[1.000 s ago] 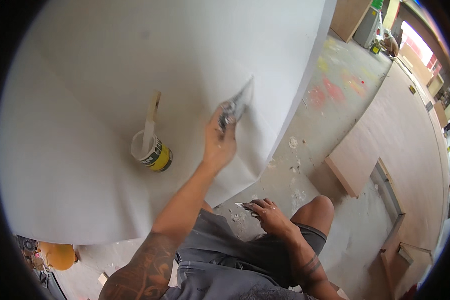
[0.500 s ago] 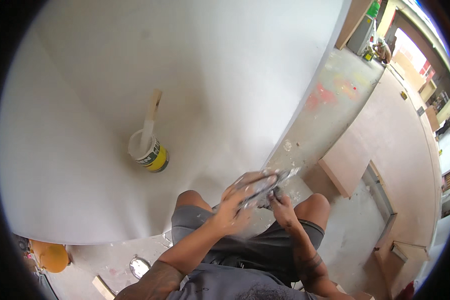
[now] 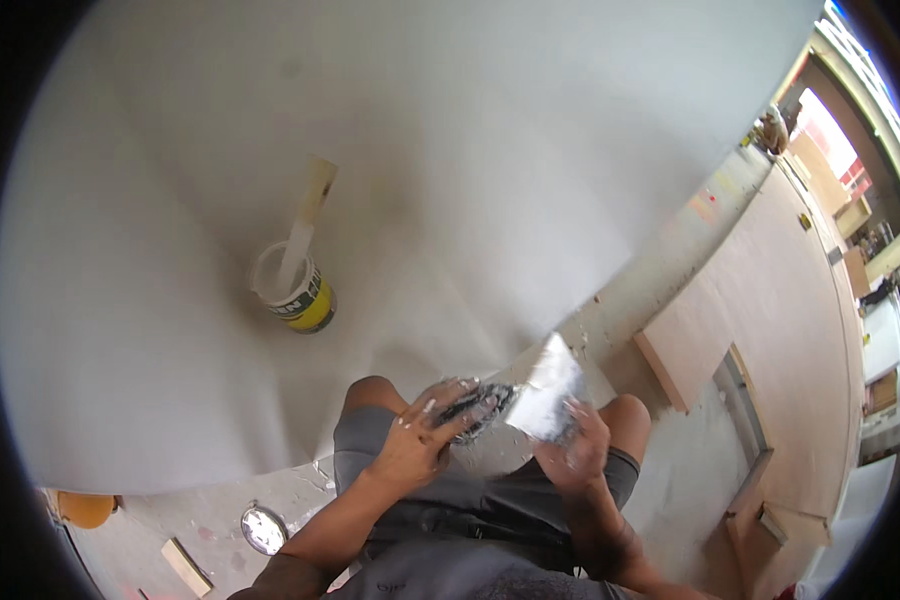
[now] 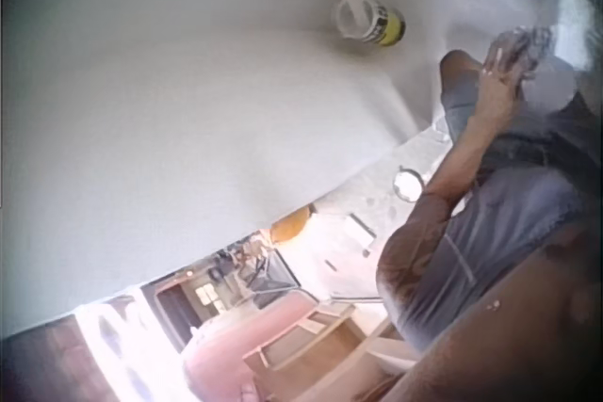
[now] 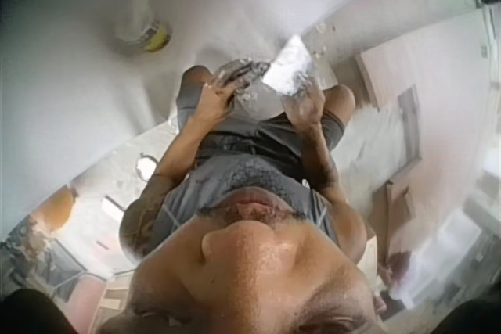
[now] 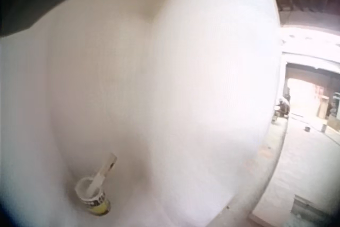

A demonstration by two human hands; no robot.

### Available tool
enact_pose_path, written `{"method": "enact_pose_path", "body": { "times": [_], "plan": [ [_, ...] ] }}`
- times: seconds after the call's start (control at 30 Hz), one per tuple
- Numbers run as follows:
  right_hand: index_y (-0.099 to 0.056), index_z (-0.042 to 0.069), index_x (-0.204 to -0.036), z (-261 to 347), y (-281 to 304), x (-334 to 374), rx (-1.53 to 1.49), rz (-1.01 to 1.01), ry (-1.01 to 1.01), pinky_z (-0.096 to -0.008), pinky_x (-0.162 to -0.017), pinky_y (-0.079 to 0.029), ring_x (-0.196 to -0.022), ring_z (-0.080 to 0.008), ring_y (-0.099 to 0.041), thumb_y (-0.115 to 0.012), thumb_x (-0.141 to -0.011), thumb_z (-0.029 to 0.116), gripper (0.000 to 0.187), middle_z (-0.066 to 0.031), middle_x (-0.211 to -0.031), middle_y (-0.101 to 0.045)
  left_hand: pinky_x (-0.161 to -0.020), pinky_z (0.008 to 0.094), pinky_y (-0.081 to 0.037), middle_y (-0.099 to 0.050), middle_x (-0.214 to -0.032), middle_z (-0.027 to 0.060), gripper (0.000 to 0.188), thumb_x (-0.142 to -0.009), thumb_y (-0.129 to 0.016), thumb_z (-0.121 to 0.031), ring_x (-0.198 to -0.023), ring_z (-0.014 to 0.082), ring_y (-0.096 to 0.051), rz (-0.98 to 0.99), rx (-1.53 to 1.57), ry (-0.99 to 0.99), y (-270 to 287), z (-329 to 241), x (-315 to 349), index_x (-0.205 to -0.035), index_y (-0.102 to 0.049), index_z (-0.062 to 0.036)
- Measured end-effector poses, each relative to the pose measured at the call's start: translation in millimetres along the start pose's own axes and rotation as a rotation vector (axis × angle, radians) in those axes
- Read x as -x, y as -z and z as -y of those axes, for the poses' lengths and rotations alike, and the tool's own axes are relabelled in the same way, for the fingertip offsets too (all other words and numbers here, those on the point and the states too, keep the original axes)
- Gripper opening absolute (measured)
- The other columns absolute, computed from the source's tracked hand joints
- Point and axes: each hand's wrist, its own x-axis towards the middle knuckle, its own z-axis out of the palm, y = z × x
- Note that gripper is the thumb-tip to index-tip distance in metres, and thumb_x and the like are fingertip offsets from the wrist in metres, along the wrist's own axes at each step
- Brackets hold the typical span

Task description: Applying and smoothing joint compound onto a curved wall surface using putty knives.

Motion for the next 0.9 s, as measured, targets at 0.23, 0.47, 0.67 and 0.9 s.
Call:
{"method": "enact_pose_path", "body": {
  "times": [0.23,0.47,0.67,0.9],
  "plan": [
    [-0.056,0.002,-0.119,-9,13,-9,-1.356,-0.224,-0.864,-0.0441,-0.092,-0.053,-0.111,-0.0263,-0.062,-0.056,-0.087,0.009,0.033,-0.0128,-0.117,-0.061,-0.098,0.0414,-0.045,-0.061,-0.124,0.0256,0.038,-0.1,-0.049,-0.019,-0.116,0.0339,-0.059,-0.388,0.249,0.486,17,114,-73,-0.129,-0.053,0.0063],
    [-0.058,-0.001,-0.107,-57,3,50,0.111,0.108,-0.283,-0.0392,-0.084,-0.055,-0.094,-0.0262,-0.065,-0.064,-0.082,-0.005,0.026,-0.0111,-0.101,-0.061,-0.097,0.0354,-0.044,-0.064,-0.119,0.018,0.043,-0.106,-0.041,-0.027,-0.105,0.0251,-0.06,-0.722,0.353,0.231,95,156,-299,-0.133,-0.05,0.0058],
    [-0.058,0.0,-0.109,-83,-9,62,-0.999,-0.27,-0.992,-0.0445,-0.081,-0.056,-0.091,-0.027,-0.067,-0.056,-0.088,0.008,0.022,-0.0112,-0.096,-0.064,-0.095,0.0333,-0.044,-0.065,-0.118,0.0162,0.038,-0.106,-0.04,-0.021,-0.105,0.0218,-0.059,-0.676,0.468,0.12,62,122,-346,-0.133,-0.05,0.0052],
    [-0.057,-0.001,-0.109,-90,-4,77,-0.587,-0.16,-0.882,-0.0396,-0.084,-0.054,-0.093,-0.0263,-0.065,-0.062,-0.084,-0.001,0.026,-0.0117,-0.1,-0.064,-0.091,0.0325,-0.047,-0.065,-0.115,0.0193,0.033,-0.096,-0.047,-0.005,-0.1,0.0259,-0.065,-0.544,0.285,0.039,19,40,-261,-0.127,-0.057,0.0027]
  ]
}}
